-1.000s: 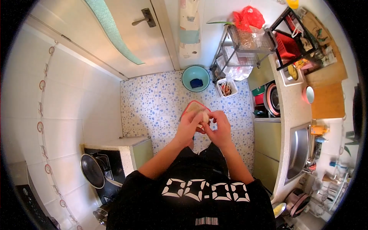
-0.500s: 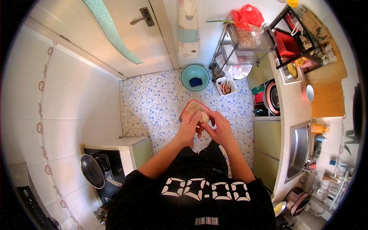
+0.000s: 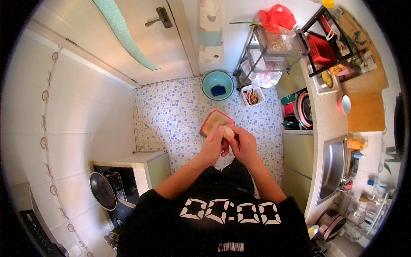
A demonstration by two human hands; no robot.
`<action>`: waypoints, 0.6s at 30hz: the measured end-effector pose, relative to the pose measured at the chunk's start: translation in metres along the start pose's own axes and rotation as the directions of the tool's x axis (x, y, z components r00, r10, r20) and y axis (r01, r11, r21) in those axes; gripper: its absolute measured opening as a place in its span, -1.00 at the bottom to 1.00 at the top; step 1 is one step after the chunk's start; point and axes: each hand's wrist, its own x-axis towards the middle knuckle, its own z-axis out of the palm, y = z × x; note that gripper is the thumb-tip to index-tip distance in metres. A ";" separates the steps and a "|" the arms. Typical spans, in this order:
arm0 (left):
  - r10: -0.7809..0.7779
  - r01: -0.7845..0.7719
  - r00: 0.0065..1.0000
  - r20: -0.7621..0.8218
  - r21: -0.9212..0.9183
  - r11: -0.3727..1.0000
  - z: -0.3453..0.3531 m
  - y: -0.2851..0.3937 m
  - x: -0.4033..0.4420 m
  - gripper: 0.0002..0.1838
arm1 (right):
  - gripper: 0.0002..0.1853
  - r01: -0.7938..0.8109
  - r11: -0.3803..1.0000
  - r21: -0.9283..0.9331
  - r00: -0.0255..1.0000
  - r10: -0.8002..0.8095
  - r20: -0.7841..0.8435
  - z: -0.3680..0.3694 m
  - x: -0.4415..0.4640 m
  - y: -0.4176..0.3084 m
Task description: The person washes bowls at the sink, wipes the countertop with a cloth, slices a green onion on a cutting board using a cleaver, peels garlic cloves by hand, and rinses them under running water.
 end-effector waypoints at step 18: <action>0.055 -0.053 0.991 0.123 -0.024 0.998 -0.002 0.007 0.004 -0.43 | -0.70 -0.232 0.852 0.469 0.946 0.310 -0.097 0.010 0.006 0.004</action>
